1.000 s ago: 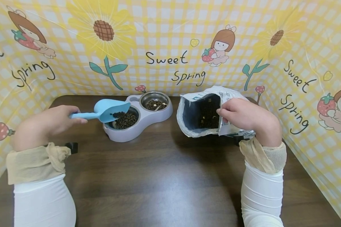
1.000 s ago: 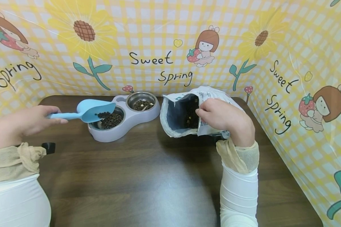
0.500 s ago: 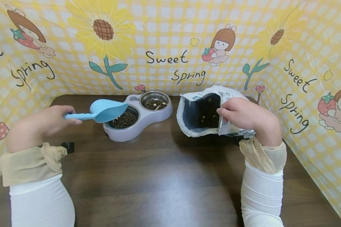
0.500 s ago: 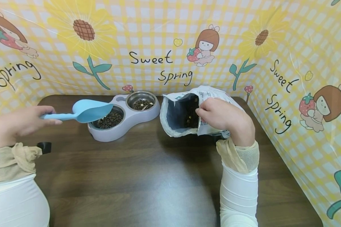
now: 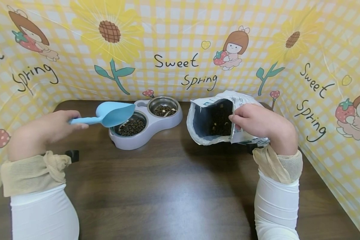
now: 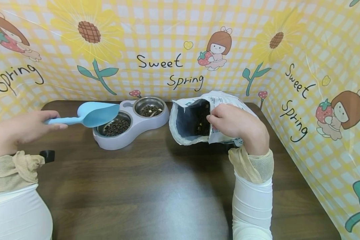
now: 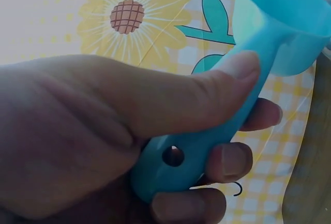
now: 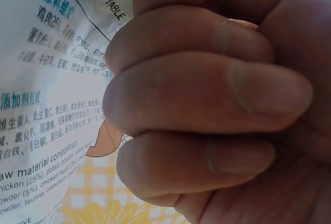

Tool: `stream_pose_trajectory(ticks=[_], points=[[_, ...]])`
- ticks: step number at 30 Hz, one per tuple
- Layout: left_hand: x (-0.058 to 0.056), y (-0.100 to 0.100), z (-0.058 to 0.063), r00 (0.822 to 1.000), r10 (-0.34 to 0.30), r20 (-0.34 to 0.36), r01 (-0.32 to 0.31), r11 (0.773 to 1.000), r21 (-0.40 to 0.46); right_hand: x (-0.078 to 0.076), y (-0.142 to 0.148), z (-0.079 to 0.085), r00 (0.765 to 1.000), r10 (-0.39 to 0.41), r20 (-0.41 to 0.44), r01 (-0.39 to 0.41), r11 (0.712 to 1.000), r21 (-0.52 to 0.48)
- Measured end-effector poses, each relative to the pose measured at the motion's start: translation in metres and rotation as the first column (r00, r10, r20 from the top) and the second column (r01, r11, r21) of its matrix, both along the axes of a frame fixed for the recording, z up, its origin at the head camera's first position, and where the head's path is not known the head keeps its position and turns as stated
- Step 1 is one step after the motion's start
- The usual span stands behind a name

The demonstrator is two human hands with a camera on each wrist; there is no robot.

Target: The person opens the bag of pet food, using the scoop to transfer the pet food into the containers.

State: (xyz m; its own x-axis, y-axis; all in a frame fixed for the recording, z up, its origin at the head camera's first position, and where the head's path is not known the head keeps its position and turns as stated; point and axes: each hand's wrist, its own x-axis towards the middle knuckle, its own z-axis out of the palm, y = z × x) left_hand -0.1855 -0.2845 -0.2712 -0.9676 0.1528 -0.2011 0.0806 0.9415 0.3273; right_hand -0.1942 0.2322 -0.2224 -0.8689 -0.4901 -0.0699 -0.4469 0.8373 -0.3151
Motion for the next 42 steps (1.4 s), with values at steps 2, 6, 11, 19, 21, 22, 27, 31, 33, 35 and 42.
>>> stream_pose_trajectory(ticks=[2,6,11,19,21,22,27,31,33,35,42], points=[[0.000,0.000,0.001,1.000,-0.001,0.005,0.001,1.000,0.007,0.000,0.000,0.000,1.000,0.004,-0.003,-0.004,1.000,0.000],[-0.001,0.002,0.002,1.000,-0.001,0.006,0.001,0.999,0.035,0.000,0.001,0.000,1.000,0.011,-0.013,-0.011,1.000,0.001],[-0.002,0.004,0.001,1.000,0.001,-0.015,0.000,0.998,0.059,0.000,0.001,0.000,1.000,0.012,-0.016,-0.012,1.000,-0.001],[-0.006,0.001,-0.005,0.999,-0.004,-0.038,0.009,0.992,0.127,0.000,0.001,0.000,1.000,0.001,-0.010,-0.001,1.000,0.002],[-0.006,0.000,-0.005,0.999,0.001,-0.040,0.005,0.991,0.135,0.000,0.001,0.000,1.000,-0.001,-0.007,0.001,1.000,0.004],[-0.006,0.000,-0.006,0.999,0.001,-0.038,0.004,0.990,0.138,0.000,0.001,0.000,1.000,-0.001,-0.008,0.001,1.000,0.005],[-0.008,-0.002,-0.007,0.999,0.016,-0.043,-0.009,0.988,0.156,0.000,0.001,0.000,1.000,0.001,-0.018,-0.001,1.000,0.007],[-0.009,-0.005,-0.007,0.997,0.040,-0.060,-0.027,0.980,0.200,0.000,0.002,0.001,1.000,0.004,-0.027,-0.004,1.000,0.006],[-0.008,-0.007,-0.007,0.998,0.049,-0.050,-0.037,0.975,0.218,0.000,0.002,0.001,1.000,0.004,-0.022,-0.004,1.000,0.004],[-0.008,-0.009,-0.007,0.998,0.057,-0.024,-0.050,0.971,0.232,0.000,0.001,0.001,1.000,0.002,-0.015,-0.002,1.000,0.002],[-0.012,-0.017,-0.014,0.992,0.088,0.093,-0.112,0.951,0.288,0.001,0.001,0.000,1.000,-0.005,-0.009,0.005,1.000,0.001]])
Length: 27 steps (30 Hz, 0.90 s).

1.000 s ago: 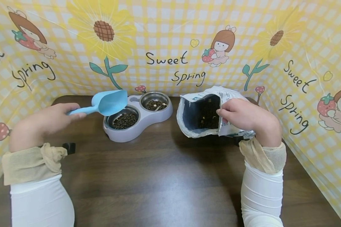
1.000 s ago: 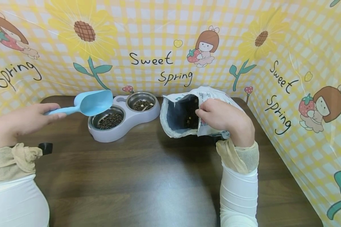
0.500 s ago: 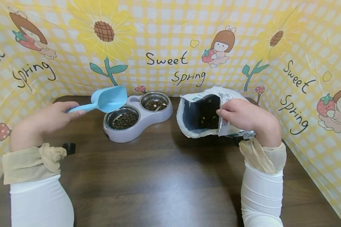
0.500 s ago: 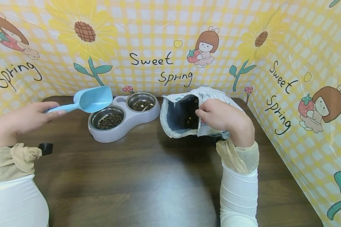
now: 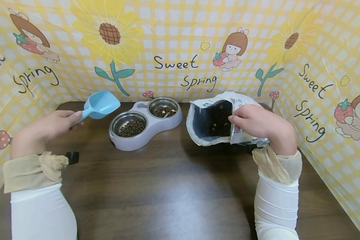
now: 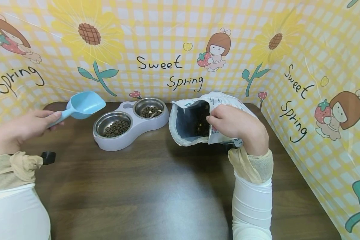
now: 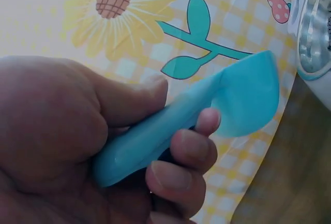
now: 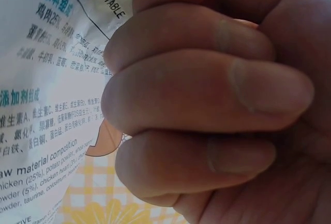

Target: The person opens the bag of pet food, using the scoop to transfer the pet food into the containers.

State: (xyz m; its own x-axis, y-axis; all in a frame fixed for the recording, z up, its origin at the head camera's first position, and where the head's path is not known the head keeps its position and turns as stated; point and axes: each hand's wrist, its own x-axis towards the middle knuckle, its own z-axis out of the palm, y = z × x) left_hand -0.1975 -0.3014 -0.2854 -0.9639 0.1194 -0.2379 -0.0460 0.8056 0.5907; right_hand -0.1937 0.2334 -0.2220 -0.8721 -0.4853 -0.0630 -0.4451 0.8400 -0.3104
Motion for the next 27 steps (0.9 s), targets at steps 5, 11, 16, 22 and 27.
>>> stream_pose_trajectory(ticks=[5,11,16,22,27], points=[[-0.004,-0.011,-0.009,0.994,0.054,0.094,-0.063,0.993,0.095,-0.001,0.001,-0.001,1.000,-0.002,-0.003,0.002,1.000,0.004],[-0.011,-0.016,-0.021,0.986,0.087,0.146,-0.110,0.981,0.160,-0.001,0.001,-0.001,1.000,0.000,-0.001,0.000,1.000,0.007],[-0.016,-0.016,-0.028,0.978,0.106,0.178,-0.142,0.969,0.202,-0.001,0.001,-0.001,1.000,-0.002,0.010,0.002,1.000,0.012],[-0.022,-0.012,-0.032,0.972,0.111,0.208,-0.155,0.966,0.205,-0.001,0.001,-0.001,1.000,-0.006,0.011,0.006,1.000,0.014],[-0.026,-0.010,-0.037,0.969,0.105,0.223,-0.151,0.969,0.197,-0.002,0.001,-0.001,1.000,-0.001,0.000,0.001,1.000,0.014]])
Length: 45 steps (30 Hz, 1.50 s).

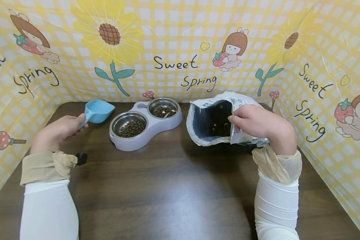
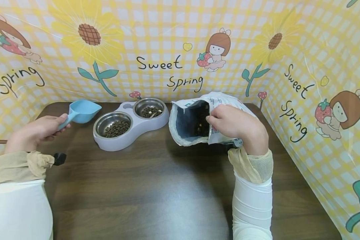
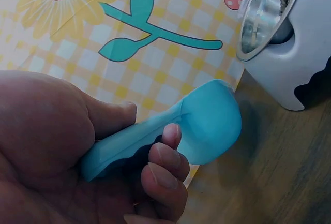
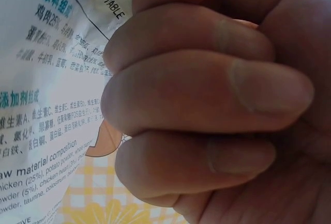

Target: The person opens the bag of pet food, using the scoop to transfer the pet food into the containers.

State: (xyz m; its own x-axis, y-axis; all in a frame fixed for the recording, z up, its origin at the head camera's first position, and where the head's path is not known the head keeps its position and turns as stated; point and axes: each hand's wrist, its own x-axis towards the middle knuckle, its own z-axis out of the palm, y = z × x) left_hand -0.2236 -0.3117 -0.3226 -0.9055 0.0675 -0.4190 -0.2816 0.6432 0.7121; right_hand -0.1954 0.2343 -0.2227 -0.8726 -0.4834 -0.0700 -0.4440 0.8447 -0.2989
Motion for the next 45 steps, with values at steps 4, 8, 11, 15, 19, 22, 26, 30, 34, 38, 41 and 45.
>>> stream_pose_trajectory(ticks=[4,8,11,15,19,22,26,30,34,38,41,45], points=[[-0.001,0.000,-0.004,1.000,-0.003,0.000,0.003,1.000,-0.009,0.000,0.000,0.000,1.000,0.000,0.008,0.000,1.000,-0.005],[-0.004,0.001,-0.007,0.999,0.011,0.030,-0.011,1.000,0.015,0.000,-0.001,0.001,1.000,-0.005,0.020,0.005,1.000,-0.010],[-0.006,0.001,-0.010,0.999,0.020,0.047,-0.021,0.999,0.028,0.000,-0.001,0.000,1.000,0.003,0.010,-0.003,1.000,-0.008],[-0.010,0.001,-0.017,0.998,0.028,0.059,-0.029,0.999,0.014,0.000,-0.001,0.000,1.000,0.008,0.005,-0.008,1.000,-0.007],[-0.011,0.001,-0.021,0.996,0.015,0.083,-0.013,1.000,-0.025,0.001,-0.001,0.000,1.000,0.007,0.006,-0.007,1.000,-0.006],[-0.011,0.001,-0.022,0.996,0.008,0.088,-0.002,0.998,-0.064,0.001,-0.001,0.000,1.000,0.008,0.005,-0.008,1.000,-0.006],[-0.011,0.002,-0.026,0.997,-0.003,0.083,0.011,0.996,-0.090,0.001,-0.001,0.000,1.000,0.010,0.008,-0.010,1.000,-0.007],[-0.013,0.004,-0.031,0.997,0.001,0.073,0.005,0.996,-0.088,0.000,-0.001,0.000,1.000,0.013,0.011,-0.013,1.000,-0.006],[-0.014,0.004,-0.034,0.998,-0.002,0.060,0.008,0.995,-0.098,0.000,-0.001,0.000,1.000,0.014,0.010,-0.014,1.000,-0.004],[-0.014,0.004,-0.035,0.998,-0.010,0.054,0.016,0.995,-0.100,0.000,-0.002,0.000,1.000,0.008,0.012,-0.008,1.000,-0.001],[-0.015,0.003,-0.036,0.998,-0.004,0.055,0.010,0.995,-0.100,0.000,-0.002,0.000,1.000,0.005,0.014,-0.005,1.000,0.001],[-0.015,0.002,-0.037,0.998,-0.007,0.056,0.013,0.994,-0.112,0.000,-0.001,0.000,1.000,0.003,0.012,-0.003,1.000,0.002]])
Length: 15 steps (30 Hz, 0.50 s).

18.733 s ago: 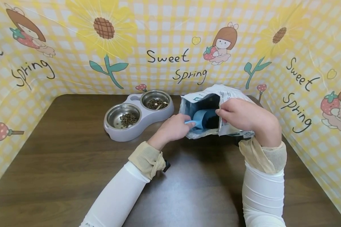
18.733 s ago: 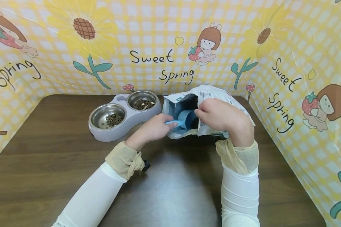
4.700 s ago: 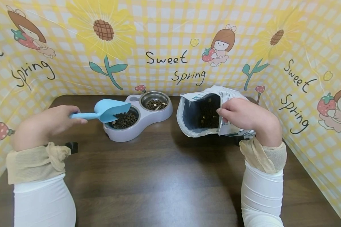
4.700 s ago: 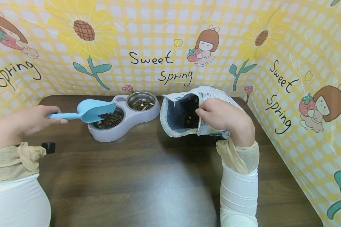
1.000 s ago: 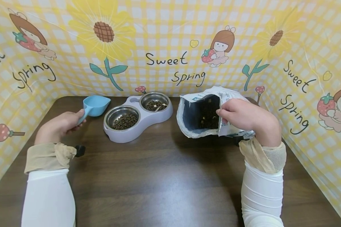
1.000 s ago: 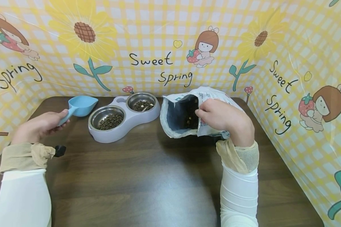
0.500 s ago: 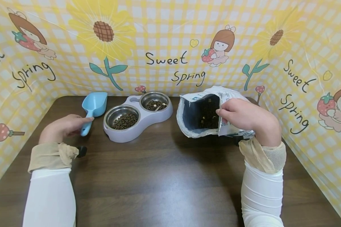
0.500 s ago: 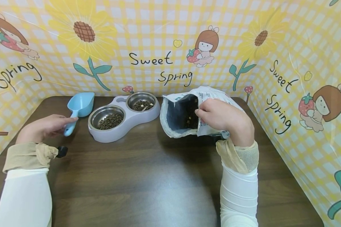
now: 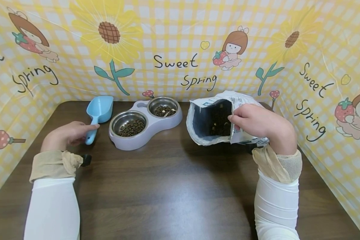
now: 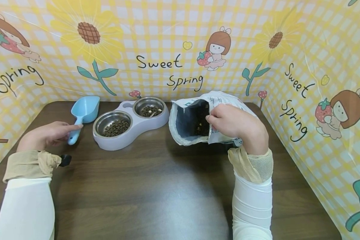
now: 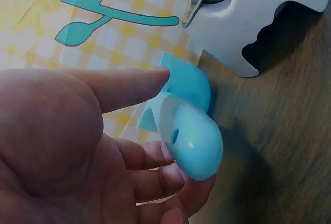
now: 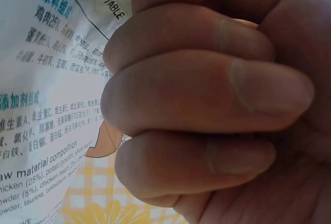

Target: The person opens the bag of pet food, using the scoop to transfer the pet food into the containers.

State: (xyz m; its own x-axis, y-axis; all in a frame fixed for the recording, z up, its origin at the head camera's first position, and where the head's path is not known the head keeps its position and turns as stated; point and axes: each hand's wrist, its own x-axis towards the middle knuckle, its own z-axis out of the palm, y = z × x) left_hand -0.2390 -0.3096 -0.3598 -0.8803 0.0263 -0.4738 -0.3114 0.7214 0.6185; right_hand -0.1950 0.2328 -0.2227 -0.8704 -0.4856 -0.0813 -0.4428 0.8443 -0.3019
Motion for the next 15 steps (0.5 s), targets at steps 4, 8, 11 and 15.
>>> stream_pose_trajectory(ticks=[4,8,11,15], points=[[-0.0006,-0.0008,-0.0012,1.000,-0.007,-0.005,0.007,1.000,0.001,-0.0001,0.0004,0.0000,1.000,0.004,-0.005,-0.004,1.000,0.000],[-0.0010,-0.0005,-0.0019,1.000,0.002,-0.013,-0.002,1.000,0.005,-0.0003,0.0004,-0.0002,1.000,0.007,0.001,-0.007,1.000,-0.006],[-0.0007,-0.0014,-0.0009,1.000,0.004,-0.008,-0.004,1.000,0.004,-0.0004,0.0003,-0.0004,1.000,0.006,0.007,-0.005,1.000,-0.010],[0.0041,-0.0047,0.0066,1.000,-0.014,-0.024,0.013,0.999,-0.051,-0.0003,0.0004,-0.0003,1.000,0.001,0.010,-0.001,1.000,-0.011]])
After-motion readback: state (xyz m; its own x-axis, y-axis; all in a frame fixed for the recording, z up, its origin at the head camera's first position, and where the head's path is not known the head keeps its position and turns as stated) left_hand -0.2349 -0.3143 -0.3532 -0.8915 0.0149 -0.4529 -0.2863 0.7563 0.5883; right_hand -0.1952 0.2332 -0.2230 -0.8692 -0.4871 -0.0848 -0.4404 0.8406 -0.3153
